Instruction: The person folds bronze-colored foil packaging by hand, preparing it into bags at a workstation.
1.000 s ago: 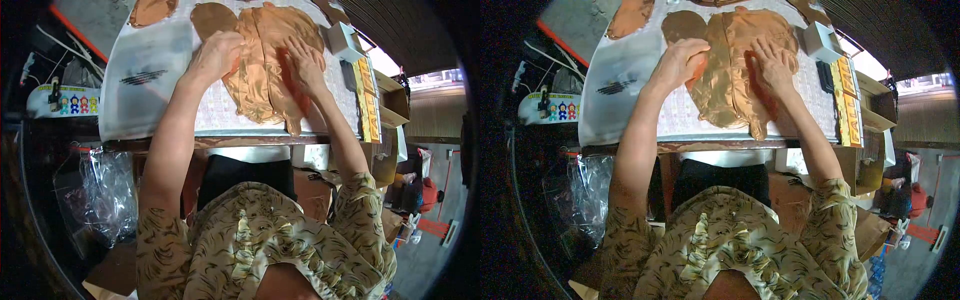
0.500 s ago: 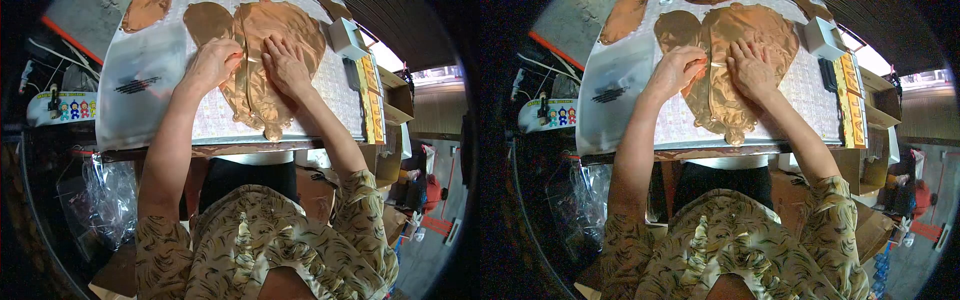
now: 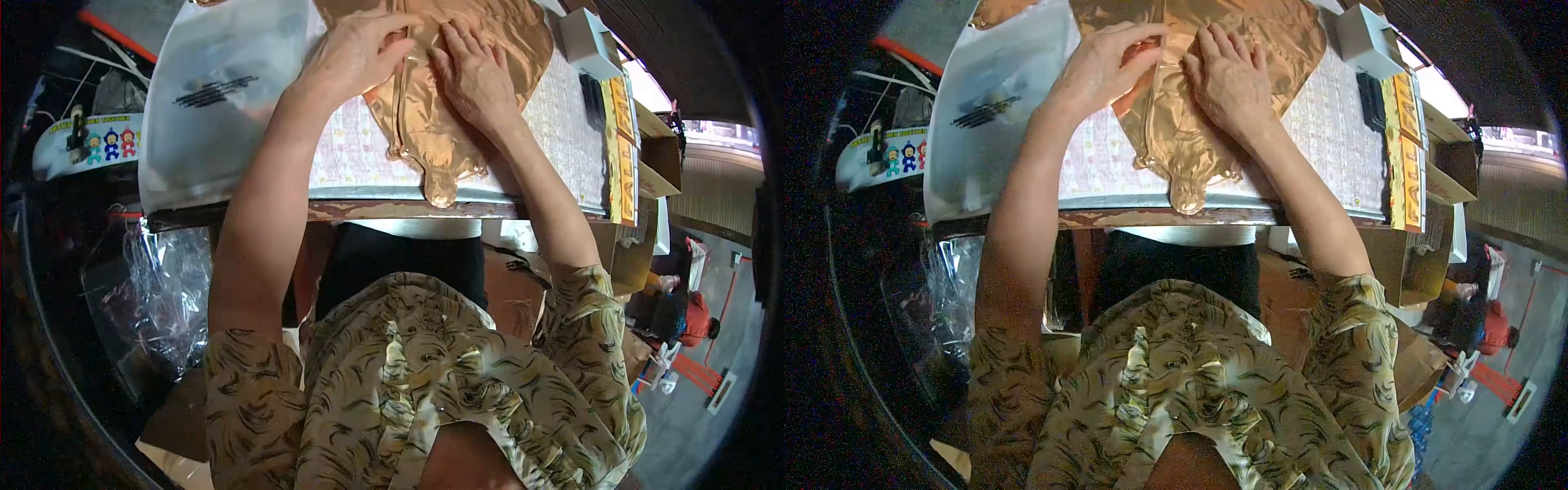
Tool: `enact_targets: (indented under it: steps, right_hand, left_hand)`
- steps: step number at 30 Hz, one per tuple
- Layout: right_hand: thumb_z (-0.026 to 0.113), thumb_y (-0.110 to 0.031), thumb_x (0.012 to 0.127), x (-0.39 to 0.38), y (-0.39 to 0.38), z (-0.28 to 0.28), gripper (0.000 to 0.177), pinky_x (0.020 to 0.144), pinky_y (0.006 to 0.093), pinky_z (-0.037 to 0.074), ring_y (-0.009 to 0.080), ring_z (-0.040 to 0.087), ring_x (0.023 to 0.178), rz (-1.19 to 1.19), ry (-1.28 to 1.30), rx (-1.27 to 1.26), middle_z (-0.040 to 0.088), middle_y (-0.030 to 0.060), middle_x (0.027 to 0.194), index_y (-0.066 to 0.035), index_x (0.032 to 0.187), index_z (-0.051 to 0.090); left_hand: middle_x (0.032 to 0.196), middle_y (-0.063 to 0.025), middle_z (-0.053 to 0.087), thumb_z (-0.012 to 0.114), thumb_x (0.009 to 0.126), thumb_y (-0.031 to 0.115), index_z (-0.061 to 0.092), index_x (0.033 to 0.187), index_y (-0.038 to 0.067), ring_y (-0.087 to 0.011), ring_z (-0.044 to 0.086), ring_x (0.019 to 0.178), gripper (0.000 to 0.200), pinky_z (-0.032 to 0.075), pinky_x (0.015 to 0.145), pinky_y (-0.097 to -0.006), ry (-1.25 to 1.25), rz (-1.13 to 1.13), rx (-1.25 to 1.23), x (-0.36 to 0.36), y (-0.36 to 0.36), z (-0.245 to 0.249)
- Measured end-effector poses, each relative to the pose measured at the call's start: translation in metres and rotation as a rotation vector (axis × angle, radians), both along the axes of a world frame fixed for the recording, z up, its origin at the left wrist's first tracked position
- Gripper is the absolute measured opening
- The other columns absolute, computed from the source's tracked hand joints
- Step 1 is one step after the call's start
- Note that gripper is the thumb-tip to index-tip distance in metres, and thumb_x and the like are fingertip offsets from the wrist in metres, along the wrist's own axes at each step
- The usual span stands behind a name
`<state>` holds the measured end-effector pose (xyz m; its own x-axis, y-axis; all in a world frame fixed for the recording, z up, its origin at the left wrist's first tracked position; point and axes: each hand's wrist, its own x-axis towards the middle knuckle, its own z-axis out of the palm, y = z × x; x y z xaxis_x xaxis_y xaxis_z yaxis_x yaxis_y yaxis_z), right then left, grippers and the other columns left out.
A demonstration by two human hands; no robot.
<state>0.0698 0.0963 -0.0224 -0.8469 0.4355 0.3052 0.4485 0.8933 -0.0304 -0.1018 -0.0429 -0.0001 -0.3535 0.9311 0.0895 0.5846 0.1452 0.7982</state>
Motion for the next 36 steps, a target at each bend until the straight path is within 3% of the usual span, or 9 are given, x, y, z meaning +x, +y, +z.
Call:
enact_targets:
  steps: [2, 8, 13, 20, 23, 26, 28, 36]
  right_hand:
    - [0.044, -0.038, 0.108, 0.0, 0.001, -0.002, 0.053, 0.121, 0.051, 0.027, 0.031, 0.036, 0.149, -0.01, 0.012, 0.002, 0.043, 0.0134, 0.159, -0.006, 0.151, 0.046]
    - [0.044, -0.04, 0.108, -0.001, -0.001, -0.005, 0.054, 0.121, 0.0507, 0.028, 0.0325, 0.038, 0.148, -0.017, 0.027, 0.028, 0.045, 0.0135, 0.157, -0.007, 0.15, 0.047]
    - [0.046, -0.041, 0.106, -0.002, -0.006, -0.002, 0.056, 0.12, 0.0514, 0.028, 0.0367, 0.041, 0.146, -0.02, 0.05, -0.008, 0.046, 0.0151, 0.156, -0.006, 0.15, 0.047]
    - [0.046, -0.041, 0.106, 0.0, -0.013, 0.005, 0.057, 0.119, 0.0529, 0.028, 0.036, 0.04, 0.146, -0.027, 0.014, -0.045, 0.045, 0.017, 0.157, -0.004, 0.15, 0.047]
    - [0.046, -0.04, 0.106, 0.0, -0.013, 0.0, 0.056, 0.119, 0.0524, 0.029, 0.036, 0.04, 0.146, -0.031, 0.022, -0.023, 0.046, 0.0167, 0.156, -0.004, 0.149, 0.047]
    - [0.046, -0.04, 0.106, -0.001, -0.013, 0.001, 0.056, 0.119, 0.0521, 0.029, 0.0359, 0.04, 0.146, -0.026, 0.022, -0.008, 0.046, 0.0165, 0.156, -0.004, 0.149, 0.048]
    - [0.046, -0.04, 0.106, -0.002, -0.014, 0.002, 0.055, 0.119, 0.0519, 0.029, 0.0359, 0.04, 0.146, -0.023, 0.022, -0.004, 0.046, 0.0164, 0.156, -0.004, 0.149, 0.048]
    - [0.046, -0.043, 0.107, 0.001, -0.017, 0.006, 0.06, 0.121, 0.0559, 0.024, 0.0356, 0.032, 0.151, -0.008, 0.018, -0.082, 0.038, 0.0153, 0.162, -0.006, 0.154, 0.042]
  left_hand:
    - [0.11, -0.0126, 0.07, 0.075, 0.091, 0.024, 0.072, 0.119, 0.008, -0.0278, 0.069, 0.1, 0.033, 0.054, 0.089, -0.0358, 0.377, -0.063, 0.262, -0.002, 0.001, -0.006]
    - [0.114, -0.0134, 0.069, 0.081, 0.085, 0.026, 0.073, 0.116, 0.005, -0.0308, 0.067, 0.105, 0.038, 0.053, 0.094, -0.0385, 0.463, -0.06, 0.371, -0.004, 0.003, -0.017]
    - [0.116, -0.0142, 0.069, 0.082, 0.083, 0.023, 0.072, 0.116, 0.001, -0.0318, 0.067, 0.107, 0.04, 0.053, 0.095, -0.0385, 0.413, -0.061, 0.312, -0.007, 0.006, -0.018]
    - [0.117, -0.0153, 0.067, 0.083, 0.08, 0.017, 0.072, 0.115, 0.001, -0.0336, 0.066, 0.108, 0.04, 0.053, 0.096, -0.0395, 0.364, -0.05, 0.289, -0.002, 0.002, -0.013]
    - [0.108, -0.0134, 0.068, 0.081, 0.079, 0.02, 0.074, 0.114, 0.008, -0.0357, 0.065, 0.1, 0.038, 0.053, 0.092, -0.0437, 0.333, -0.05, 0.373, 0.0, 0.003, -0.013]
    - [0.114, -0.0128, 0.067, 0.08, 0.08, 0.019, 0.074, 0.115, 0.008, -0.0357, 0.065, 0.103, 0.037, 0.053, 0.094, -0.0432, 0.291, -0.051, 0.357, 0.002, 0.0, -0.007]
    - [0.124, -0.0136, 0.065, 0.079, 0.082, 0.017, 0.072, 0.117, 0.002, -0.0342, 0.063, 0.113, 0.038, 0.052, 0.099, -0.0411, 0.369, -0.052, 0.321, 0.003, 0.001, -0.007]
    - [0.124, -0.0119, 0.067, 0.079, 0.082, 0.018, 0.072, 0.114, 0.001, -0.0339, 0.063, 0.113, 0.036, 0.051, 0.1, -0.0407, 0.405, -0.033, 0.263, 0.002, 0.0, -0.009]
